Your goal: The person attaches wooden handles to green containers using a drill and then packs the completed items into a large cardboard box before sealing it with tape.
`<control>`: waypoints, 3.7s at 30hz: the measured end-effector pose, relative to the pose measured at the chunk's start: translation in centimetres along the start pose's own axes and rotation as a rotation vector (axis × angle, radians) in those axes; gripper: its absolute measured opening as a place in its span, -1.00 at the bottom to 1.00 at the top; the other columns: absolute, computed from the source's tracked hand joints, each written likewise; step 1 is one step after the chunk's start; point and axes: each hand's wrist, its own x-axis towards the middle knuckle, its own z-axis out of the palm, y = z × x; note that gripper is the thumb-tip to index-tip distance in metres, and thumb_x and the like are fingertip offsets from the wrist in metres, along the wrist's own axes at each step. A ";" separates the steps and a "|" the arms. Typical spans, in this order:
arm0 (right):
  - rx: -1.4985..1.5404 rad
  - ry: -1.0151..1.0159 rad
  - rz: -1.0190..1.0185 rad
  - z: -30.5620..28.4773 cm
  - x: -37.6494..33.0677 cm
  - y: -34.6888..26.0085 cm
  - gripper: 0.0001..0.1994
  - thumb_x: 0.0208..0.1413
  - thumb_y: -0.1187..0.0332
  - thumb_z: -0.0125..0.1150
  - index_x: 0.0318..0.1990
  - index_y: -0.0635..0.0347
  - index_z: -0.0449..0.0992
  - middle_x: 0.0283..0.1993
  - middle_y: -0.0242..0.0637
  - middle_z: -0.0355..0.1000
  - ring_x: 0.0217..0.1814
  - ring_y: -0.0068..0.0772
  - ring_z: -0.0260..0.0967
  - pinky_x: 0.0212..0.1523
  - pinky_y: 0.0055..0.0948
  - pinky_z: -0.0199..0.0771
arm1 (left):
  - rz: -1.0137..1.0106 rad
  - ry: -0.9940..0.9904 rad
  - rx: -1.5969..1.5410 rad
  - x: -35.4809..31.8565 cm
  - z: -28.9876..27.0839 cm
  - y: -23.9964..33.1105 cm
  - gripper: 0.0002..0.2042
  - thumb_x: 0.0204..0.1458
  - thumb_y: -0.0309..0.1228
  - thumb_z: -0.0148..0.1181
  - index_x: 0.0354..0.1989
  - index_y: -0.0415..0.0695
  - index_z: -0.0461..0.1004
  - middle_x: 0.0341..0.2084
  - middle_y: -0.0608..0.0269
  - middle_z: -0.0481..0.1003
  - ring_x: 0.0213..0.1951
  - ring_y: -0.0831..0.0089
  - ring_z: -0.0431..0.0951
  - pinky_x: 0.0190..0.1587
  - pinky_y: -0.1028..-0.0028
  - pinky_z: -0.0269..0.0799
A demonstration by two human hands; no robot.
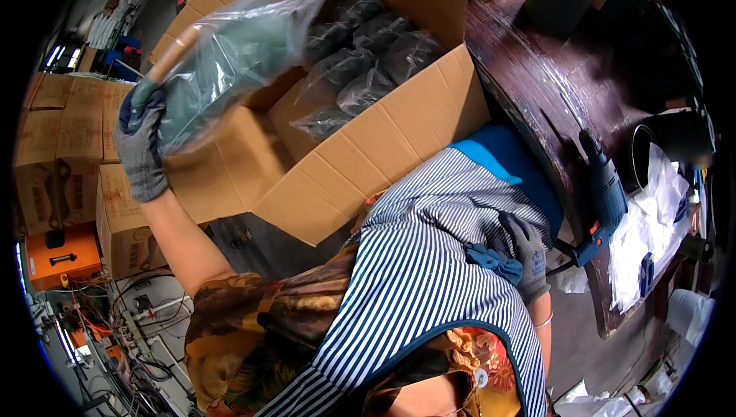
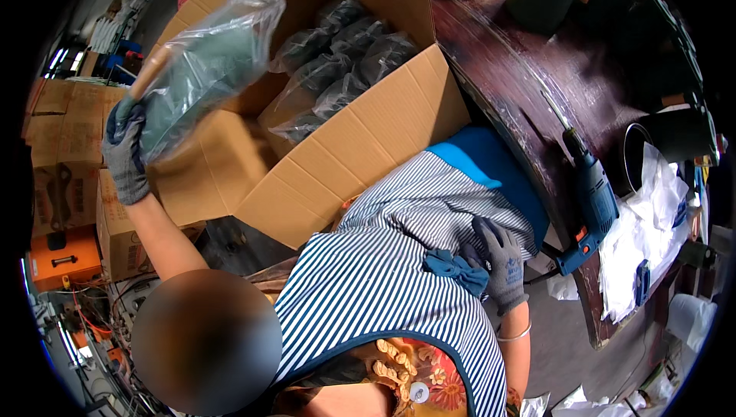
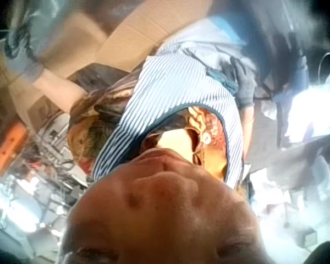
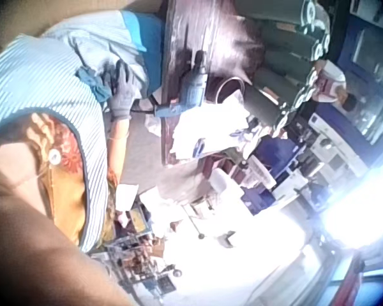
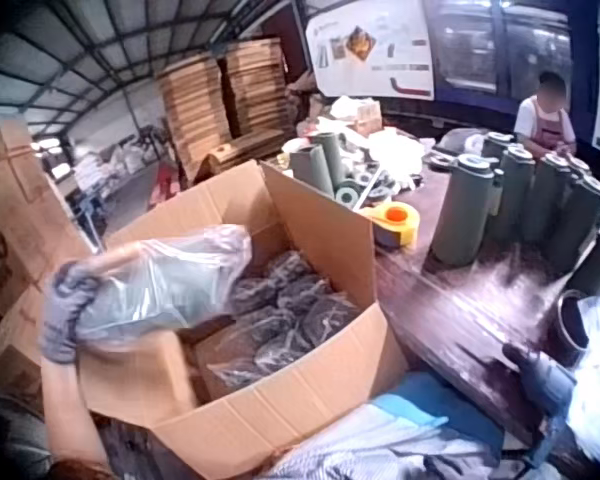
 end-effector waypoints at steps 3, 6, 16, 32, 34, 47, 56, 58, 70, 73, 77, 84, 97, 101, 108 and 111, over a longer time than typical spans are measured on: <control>0.032 0.025 0.081 0.0 -0.4 -0.6 -0.44 0.06 0.13 0.27 0.23 0.13 0.46 0.20 -0.04 0.44 0.23 0.01 0.37 0.29 -0.13 0.30 | 0.327 -0.133 0.578 2.7 4.9 -2.0 -0.59 -0.18 -0.40 0.40 -0.06 -0.09 0.59 -0.17 0.12 0.61 -0.11 0.18 0.60 0.03 0.27 0.49; 0.083 0.050 0.115 0.1 -0.3 -0.6 -0.45 0.06 0.15 0.28 0.23 0.13 0.48 0.20 -0.06 0.45 0.22 0.00 0.38 0.29 -0.13 0.30 | 0.343 -0.618 1.103 3.8 16.2 -6.8 -0.62 -0.19 -0.18 0.40 -0.11 0.10 0.62 -0.14 0.26 0.60 -0.01 0.20 0.53 0.03 0.10 0.44; -0.020 0.942 0.522 -4.1 -5.4 3.4 -0.49 0.20 0.45 0.22 0.32 0.23 0.34 0.28 -0.02 0.32 0.26 -0.07 0.34 0.18 -0.28 0.40 | 0.333 -0.968 0.758 1.9 32.3 -19.0 -0.63 0.00 -0.11 0.10 -0.12 -0.04 0.59 -0.09 -0.08 0.54 0.08 -0.01 0.45 0.20 0.14 0.32; -0.107 0.962 0.828 -1.8 -7.0 8.7 -0.06 -0.03 0.16 0.43 0.47 0.24 0.03 0.40 0.16 0.16 0.38 0.28 0.12 0.36 0.03 0.14 | 1.115 -0.317 0.274 19.2 61.5 33.9 -0.38 -0.01 0.01 0.31 0.24 0.06 0.41 0.06 0.04 0.51 -0.04 -0.04 0.56 0.08 0.18 0.47; -0.094 0.984 0.939 -1.5 -9.7 7.3 -0.08 0.00 0.17 0.41 0.47 0.26 0.03 0.38 0.18 0.17 0.35 0.27 0.15 0.32 -0.03 0.21 | 0.976 -0.499 -0.068 11.8 58.6 36.2 -0.60 0.14 -0.10 0.26 0.05 -0.08 0.59 -0.15 0.12 0.63 -0.18 0.19 0.64 -0.10 0.29 0.52; 0.017 1.029 0.966 -1.6 -10.7 6.8 -0.12 0.02 0.14 0.40 0.45 0.22 0.09 0.28 0.14 0.24 0.26 0.18 0.29 0.19 -0.11 0.37 | 1.098 -0.895 -0.016 -7.9 49.8 26.1 -0.44 0.08 -0.17 0.24 0.29 0.04 0.40 0.38 0.09 0.23 0.41 -0.06 0.12 0.43 0.07 0.02; -0.009 0.992 0.986 -1.1 -10.9 7.1 -0.10 0.03 0.07 0.40 0.46 0.18 0.08 0.32 0.14 0.22 0.29 0.18 0.30 0.19 -0.08 0.40 | 1.251 -0.807 0.268 -16.6 44.8 28.7 -0.34 -0.03 -0.16 0.31 0.33 0.07 0.33 0.28 0.06 0.31 0.36 -0.03 0.20 0.42 -0.06 -0.03; 0.014 0.988 0.979 -1.2 -10.9 6.8 -0.09 0.03 0.06 0.40 0.46 0.19 0.07 0.32 0.14 0.23 0.28 0.18 0.32 0.17 -0.09 0.41 | 1.313 -0.725 0.351 -19.3 46.1 25.4 -0.28 -0.09 -0.19 0.36 0.34 0.03 0.31 0.25 0.05 0.33 0.35 0.00 0.21 0.42 -0.08 -0.04; 0.144 1.096 0.839 -0.8 -10.9 7.9 -0.07 0.04 0.11 0.41 0.48 0.24 0.02 0.42 0.11 0.17 0.38 0.10 0.26 0.29 -0.18 0.33 | -0.003 -1.022 -0.910 -3.2 35.7 21.1 -0.42 0.10 -0.43 0.16 0.33 -0.33 0.26 0.14 -0.03 0.46 0.16 0.24 0.49 0.28 0.30 0.33; 0.190 1.071 0.865 -1.5 -10.8 7.5 -0.07 0.04 0.12 0.41 0.48 0.25 0.01 0.43 0.11 0.17 0.39 0.08 0.25 0.30 -0.18 0.32 | -0.169 -1.327 -0.738 -3.8 39.0 20.6 -0.41 0.07 -0.39 0.18 0.30 -0.34 0.29 0.14 -0.01 0.46 0.17 0.24 0.47 0.29 0.30 0.31; 0.217 1.036 0.879 -2.3 -11.0 7.2 -0.06 0.04 0.12 0.40 0.48 0.28 -0.01 0.43 0.12 0.16 0.39 0.11 0.25 0.30 -0.17 0.32 | -0.057 -1.654 -0.578 -8.0 49.0 18.9 -0.47 0.10 -0.34 0.18 0.25 -0.29 0.37 0.13 0.10 0.48 0.15 0.32 0.46 0.28 0.36 0.30; 0.155 0.970 0.930 -2.3 -11.1 6.8 -0.06 0.06 0.12 0.38 0.48 0.31 -0.04 0.44 0.18 0.13 0.38 0.17 0.25 0.28 -0.14 0.35 | 1.196 -1.252 0.226 -8.0 53.5 26.7 -0.56 -0.10 -0.29 0.33 0.04 -0.02 0.55 -0.01 0.13 0.51 0.11 0.02 0.41 0.20 0.10 0.33; 0.209 0.943 0.937 -3.4 -11.0 6.9 -0.09 0.05 0.19 0.40 0.47 0.32 0.00 0.41 0.16 0.19 0.33 0.12 0.32 0.23 -0.19 0.40 | 1.344 -1.174 0.599 -17.9 70.2 44.1 -0.59 0.05 -0.03 0.30 -0.05 -0.04 0.62 -0.10 0.11 0.61 0.00 0.12 0.59 0.06 0.18 0.49; 0.251 0.931 0.948 -3.9 -11.1 6.7 -0.10 0.05 0.21 0.41 0.46 0.32 0.01 0.44 0.13 0.16 0.38 0.08 0.28 0.28 -0.21 0.36 | 1.338 -1.197 0.605 -18.1 70.9 43.6 -0.68 0.07 -0.14 0.25 -0.11 -0.07 0.62 -0.11 0.06 0.60 -0.03 0.07 0.59 0.05 0.15 0.49; 0.130 0.916 0.894 -3.7 -11.3 7.4 -0.06 0.05 0.13 0.38 0.48 0.32 -0.04 0.39 0.19 0.19 0.29 0.17 0.35 0.19 -0.16 0.45 | 1.110 -1.109 0.092 -15.0 70.7 39.8 -0.71 0.07 -0.27 0.28 -0.08 -0.10 0.52 -0.19 0.04 0.57 -0.08 0.01 0.55 -0.02 0.11 0.45; 0.118 0.928 0.881 -3.3 -11.4 7.6 -0.06 0.05 0.14 0.38 0.48 0.32 -0.04 0.41 0.19 0.17 0.32 0.18 0.32 0.22 -0.15 0.42 | 1.027 -1.179 0.004 -14.8 70.5 40.4 -0.69 0.05 -0.26 0.30 -0.05 -0.09 0.50 -0.25 0.05 0.60 -0.13 0.02 0.59 -0.04 0.12 0.47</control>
